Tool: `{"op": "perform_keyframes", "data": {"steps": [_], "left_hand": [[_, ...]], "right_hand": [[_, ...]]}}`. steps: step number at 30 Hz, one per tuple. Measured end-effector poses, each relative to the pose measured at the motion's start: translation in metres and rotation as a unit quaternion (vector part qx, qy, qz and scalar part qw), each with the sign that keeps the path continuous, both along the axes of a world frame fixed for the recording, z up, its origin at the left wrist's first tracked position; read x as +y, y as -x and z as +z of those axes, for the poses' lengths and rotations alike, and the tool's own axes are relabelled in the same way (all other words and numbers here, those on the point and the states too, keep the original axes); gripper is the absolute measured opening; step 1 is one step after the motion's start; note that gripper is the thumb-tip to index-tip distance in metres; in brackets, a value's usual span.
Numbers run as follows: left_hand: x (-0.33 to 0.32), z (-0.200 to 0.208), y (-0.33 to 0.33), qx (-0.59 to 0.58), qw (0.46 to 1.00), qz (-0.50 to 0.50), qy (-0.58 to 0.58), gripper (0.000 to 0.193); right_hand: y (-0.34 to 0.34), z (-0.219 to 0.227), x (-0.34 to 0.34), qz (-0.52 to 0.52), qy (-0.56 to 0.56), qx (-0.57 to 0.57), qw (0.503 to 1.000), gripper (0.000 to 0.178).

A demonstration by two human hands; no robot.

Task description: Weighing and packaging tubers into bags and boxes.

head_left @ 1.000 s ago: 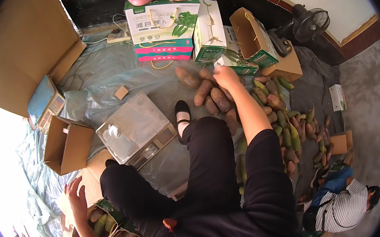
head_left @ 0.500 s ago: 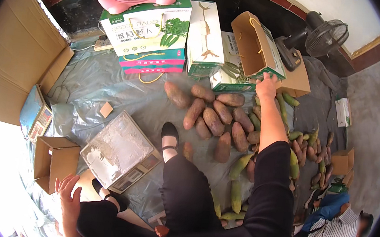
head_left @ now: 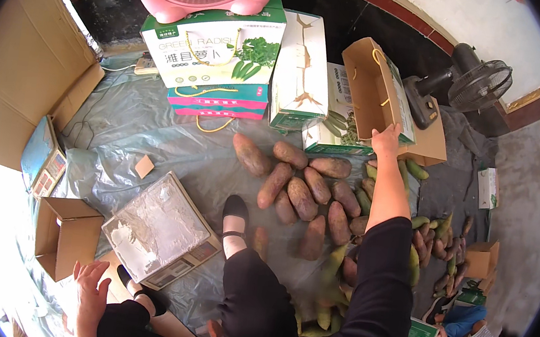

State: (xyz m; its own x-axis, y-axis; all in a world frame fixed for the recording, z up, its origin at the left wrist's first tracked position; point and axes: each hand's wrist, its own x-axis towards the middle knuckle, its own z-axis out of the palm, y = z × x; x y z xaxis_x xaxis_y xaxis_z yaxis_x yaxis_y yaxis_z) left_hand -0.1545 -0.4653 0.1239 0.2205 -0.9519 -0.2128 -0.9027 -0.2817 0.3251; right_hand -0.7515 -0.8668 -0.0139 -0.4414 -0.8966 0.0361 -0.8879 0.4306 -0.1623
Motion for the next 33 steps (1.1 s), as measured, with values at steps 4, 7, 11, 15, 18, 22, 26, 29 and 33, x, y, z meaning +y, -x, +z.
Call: {"op": "perform_keyframes", "data": {"steps": [4, 7, 11, 15, 18, 22, 26, 29, 33], "left_hand": [[0.014, 0.001, -0.004, 0.001, 1.000, -0.005, 0.010, 0.036], [0.022, 0.000, -0.004, 0.019, 0.999, -0.030, 0.033, 0.036], [0.030, 0.014, 0.000, 0.026, 0.997, -0.051, 0.047, 0.037], [0.047, 0.009, -0.005, 0.027, 0.993, -0.081, 0.077, 0.037], [0.054, 0.010, -0.007, 0.024, 0.991, -0.103, 0.081, 0.037], [0.055, 0.021, -0.005, 0.042, 0.985, -0.125, 0.109, 0.041], [0.057, 0.031, -0.001, 0.050, 0.962, -0.161, 0.217, 0.048], [0.047, 0.058, 0.019, 0.069, 0.962, -0.152, 0.216, 0.062], [0.042, 0.083, 0.041, -0.031, 0.943, -0.150, 0.295, 0.080]], "right_hand": [[-0.023, 0.053, 0.022, -0.068, 0.047, -0.002, 0.997, 0.064], [-0.024, 0.114, 0.043, -0.045, 0.087, 0.047, 0.994, 0.053], [-0.020, 0.206, 0.073, -0.028, 0.043, 0.098, 0.994, 0.034], [-0.011, 0.271, 0.106, -0.021, 0.063, 0.175, 0.982, 0.023], [-0.019, 0.317, 0.134, 0.006, 0.081, 0.230, 0.970, 0.022], [-0.061, 0.371, 0.168, 0.082, 0.108, 0.289, 0.948, 0.023], [-0.108, 0.407, 0.190, 0.199, 0.129, 0.257, 0.937, 0.020], [-0.153, 0.410, 0.210, 0.287, 0.146, 0.181, 0.929, 0.027], [-0.238, 0.396, 0.239, 0.467, 0.239, 0.089, 0.847, 0.024]]}}
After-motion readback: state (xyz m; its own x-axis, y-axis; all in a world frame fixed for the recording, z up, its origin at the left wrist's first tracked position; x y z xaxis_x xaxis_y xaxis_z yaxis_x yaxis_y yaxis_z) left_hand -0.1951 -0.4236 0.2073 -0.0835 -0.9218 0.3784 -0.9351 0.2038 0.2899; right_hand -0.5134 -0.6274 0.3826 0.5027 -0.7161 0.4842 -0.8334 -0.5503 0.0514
